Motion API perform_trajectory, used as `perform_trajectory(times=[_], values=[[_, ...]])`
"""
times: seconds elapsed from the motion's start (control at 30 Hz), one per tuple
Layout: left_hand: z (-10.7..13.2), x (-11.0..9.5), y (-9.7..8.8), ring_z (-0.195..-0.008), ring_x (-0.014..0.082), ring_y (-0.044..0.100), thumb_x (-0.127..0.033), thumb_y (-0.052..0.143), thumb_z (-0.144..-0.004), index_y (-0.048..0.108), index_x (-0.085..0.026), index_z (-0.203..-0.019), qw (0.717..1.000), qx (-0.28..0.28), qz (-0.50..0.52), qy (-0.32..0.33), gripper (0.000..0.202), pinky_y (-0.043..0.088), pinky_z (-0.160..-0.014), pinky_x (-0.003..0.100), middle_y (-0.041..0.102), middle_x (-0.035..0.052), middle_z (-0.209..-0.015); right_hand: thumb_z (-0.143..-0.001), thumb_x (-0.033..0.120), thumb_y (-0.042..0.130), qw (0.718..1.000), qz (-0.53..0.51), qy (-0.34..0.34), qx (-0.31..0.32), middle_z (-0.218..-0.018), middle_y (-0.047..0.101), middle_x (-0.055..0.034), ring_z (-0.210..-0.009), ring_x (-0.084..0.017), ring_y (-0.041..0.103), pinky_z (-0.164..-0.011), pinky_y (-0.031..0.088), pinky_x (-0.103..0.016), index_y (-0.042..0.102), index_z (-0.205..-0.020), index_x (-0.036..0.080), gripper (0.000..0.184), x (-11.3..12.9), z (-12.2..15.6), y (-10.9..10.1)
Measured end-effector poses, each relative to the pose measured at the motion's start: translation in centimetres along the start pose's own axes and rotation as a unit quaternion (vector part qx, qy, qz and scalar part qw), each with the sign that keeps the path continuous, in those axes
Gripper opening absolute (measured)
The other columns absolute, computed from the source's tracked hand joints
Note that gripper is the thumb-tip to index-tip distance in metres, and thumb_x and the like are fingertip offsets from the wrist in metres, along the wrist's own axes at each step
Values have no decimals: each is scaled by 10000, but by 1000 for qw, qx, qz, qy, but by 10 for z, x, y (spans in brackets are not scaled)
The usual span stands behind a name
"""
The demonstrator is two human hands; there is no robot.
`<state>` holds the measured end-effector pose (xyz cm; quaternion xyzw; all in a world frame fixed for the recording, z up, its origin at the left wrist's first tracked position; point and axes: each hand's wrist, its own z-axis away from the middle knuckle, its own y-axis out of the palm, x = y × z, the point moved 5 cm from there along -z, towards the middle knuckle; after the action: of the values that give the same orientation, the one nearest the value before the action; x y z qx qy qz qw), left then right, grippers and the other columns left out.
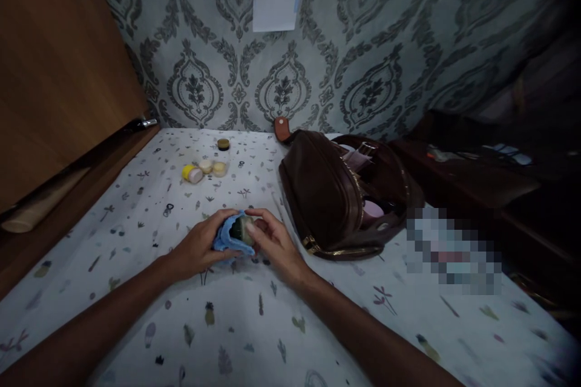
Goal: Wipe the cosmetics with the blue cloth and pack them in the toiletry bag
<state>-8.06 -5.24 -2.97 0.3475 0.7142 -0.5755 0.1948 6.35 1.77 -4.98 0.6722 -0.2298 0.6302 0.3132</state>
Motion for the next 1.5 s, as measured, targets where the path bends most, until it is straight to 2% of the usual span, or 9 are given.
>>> perform_trajectory(times=[0.17, 0.37, 0.6, 0.77, 0.9, 1.07, 1.23, 1.33, 1.5], values=[[-1, -6, -1, -1060, 245, 628, -487, 649, -864, 463, -223, -1315, 1000, -4, 20, 12, 555, 504, -877, 316, 631, 96, -1209, -873, 679, 520, 999, 37, 28, 20, -567, 563, 57, -465, -118, 534, -473, 430, -236, 536, -1167, 201, 562, -3, 0, 0], [-3, -1, -9, -895, 205, 635, -476, 654, -838, 517, -205, -1220, 994, -24, 76, -72, 488, 506, -771, 283, 651, 37, -1015, -734, 570, 759, 997, -53, 32, 55, -782, 622, 31, -622, -126, 629, -540, 471, -231, 520, -1202, 233, 624, 0, 0, 5], [-2, -5, -5, -1110, 256, 619, -447, 681, -838, 493, -208, -1292, 999, -21, 37, 13, 546, 499, -921, 327, 635, 107, -1228, -784, 743, 591, 994, -35, 67, 73, -558, 569, 43, -455, -120, 567, -438, 411, -225, 546, -845, 182, 566, -9, -2, 6], [-2, -4, -4, -1057, 244, 636, -446, 673, -843, 497, -210, -1285, 999, -20, 32, 12, 531, 514, -883, 330, 649, 106, -1187, -778, 708, 636, 993, -82, 61, 55, -662, 573, 14, -571, -114, 563, -509, 446, -231, 593, -795, 157, 552, -12, -4, 6], [-3, -5, -4, -1056, 255, 632, -453, 668, -836, 505, -208, -1285, 999, -16, 39, -6, 537, 514, -877, 341, 648, 106, -1186, -756, 585, 738, 989, -130, 54, 51, -822, 616, -13, -679, -128, 578, -558, 474, -238, 659, -993, 168, 486, -11, -3, 6], [-4, -5, -4, -1045, 248, 633, -463, 673, -834, 514, -216, -1275, 999, -7, 49, -14, 530, 511, -877, 338, 649, 92, -1188, -675, 450, 837, 978, -194, 71, 30, -1061, 632, -35, -831, -173, 620, -620, 532, -272, 578, -1216, 256, 631, -12, 0, 5], [-3, 1, -6, -1003, 246, 635, -491, 674, -819, 522, -207, -1273, 997, -28, 62, -34, 557, 512, -843, 317, 656, 83, -1143, -678, 370, 805, 966, -243, 88, 17, -1059, 669, -50, -878, -188, 635, -717, 521, -311, 565, -1250, 252, 632, -11, -2, 5], [-2, 3, -10, -1039, 254, 621, -483, 688, -813, 523, -205, -1276, 992, -40, 96, -67, 565, 510, -871, 318, 648, 78, -1148, -644, 288, 796, 966, -246, 79, 20, -1044, 670, -28, -845, -173, 626, -766, 506, -336, 523, -1332, 278, 740, -11, -3, 3], [-2, 6, -11, -1113, 268, 598, -505, 681, -821, 509, -217, -1296, 978, -35, 181, -95, 582, 513, -895, 319, 620, 87, -1205, -723, 379, 791, 985, -151, 42, 69, -1014, 640, -20, -770, -151, 592, -789, 482, -339, 282, -1527, 263, 959, -6, -1, 0]])
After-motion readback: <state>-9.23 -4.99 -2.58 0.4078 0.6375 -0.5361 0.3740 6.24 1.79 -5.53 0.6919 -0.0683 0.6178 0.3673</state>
